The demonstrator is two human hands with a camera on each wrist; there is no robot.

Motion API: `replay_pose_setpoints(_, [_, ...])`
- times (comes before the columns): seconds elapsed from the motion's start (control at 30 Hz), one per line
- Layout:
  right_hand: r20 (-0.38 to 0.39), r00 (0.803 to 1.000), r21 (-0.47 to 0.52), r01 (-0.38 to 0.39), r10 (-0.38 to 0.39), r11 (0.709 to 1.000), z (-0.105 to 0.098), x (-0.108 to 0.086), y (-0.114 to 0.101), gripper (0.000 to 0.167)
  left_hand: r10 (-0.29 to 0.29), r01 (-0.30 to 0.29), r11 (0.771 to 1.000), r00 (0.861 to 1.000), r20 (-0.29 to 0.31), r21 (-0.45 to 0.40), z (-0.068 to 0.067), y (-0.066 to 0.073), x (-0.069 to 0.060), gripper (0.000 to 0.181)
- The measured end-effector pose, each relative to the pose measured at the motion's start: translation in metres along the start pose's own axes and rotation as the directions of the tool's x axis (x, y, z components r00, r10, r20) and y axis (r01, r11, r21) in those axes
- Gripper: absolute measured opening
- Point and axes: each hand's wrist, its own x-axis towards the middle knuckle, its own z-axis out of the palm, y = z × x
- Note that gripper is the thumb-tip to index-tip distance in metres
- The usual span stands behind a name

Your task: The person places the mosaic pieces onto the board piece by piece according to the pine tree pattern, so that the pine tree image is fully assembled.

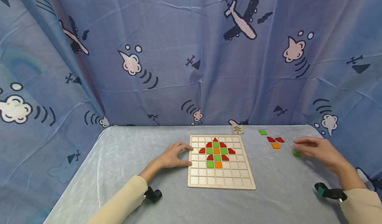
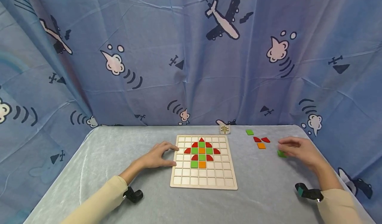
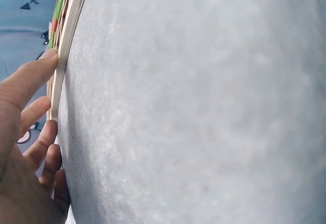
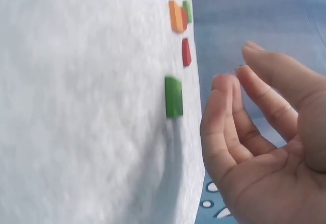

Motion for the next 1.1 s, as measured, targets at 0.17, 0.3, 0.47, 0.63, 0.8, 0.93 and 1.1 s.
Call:
replay_pose_setpoints(0.17, [0.000, 1.000, -0.125, 0.011, -0.011, 0.992, -0.007, -0.001, 0.008, 0.064, 0.001, -0.001, 1.000, 1.000, 0.000, -0.004, -0.001, 0.002, 0.000, 0.056])
replay_pose_setpoints(0.3, [0.005, 1.000, -0.205, 0.018, -0.017, 0.979, -0.009, 0.001, 0.014, 0.065, 0.001, -0.001, 1.000, 1.000, -0.001, -0.010, -0.001, 0.002, 0.000, 0.056])
replay_pose_setpoints(0.47, [0.008, 0.997, -0.243, 0.072, -0.072, 0.967, -0.007, 0.004, 0.020, 0.059, 0.000, 0.000, 1.000, 1.000, -0.002, -0.007, 0.000, 0.002, 0.000, 0.056])
replay_pose_setpoints(0.63, [0.013, 0.995, -0.279, 0.096, -0.096, 0.955, -0.004, 0.007, 0.021, 0.052, -0.002, 0.002, 1.000, 1.000, 0.002, -0.007, 0.000, 0.002, 0.000, 0.056])
replay_pose_setpoints(0.8, [0.009, 0.996, -0.288, 0.086, -0.087, 0.954, -0.002, 0.007, 0.020, 0.045, 0.003, -0.003, 1.000, 1.000, -0.002, -0.007, 0.000, 0.001, 0.001, 0.056])
replay_pose_setpoints(0.93, [-0.001, 0.996, -0.278, 0.090, -0.094, 0.956, 0.000, 0.007, 0.020, 0.042, 0.006, -0.006, 1.000, 1.000, 0.000, -0.008, 0.000, 0.001, 0.001, 0.056])
replay_pose_setpoints(1.1, [-0.010, 0.993, -0.262, 0.110, -0.117, 0.959, 0.002, 0.008, 0.020, 0.037, 0.007, -0.007, 1.000, 1.000, 0.000, -0.005, 0.000, 0.000, 0.000, 0.056])
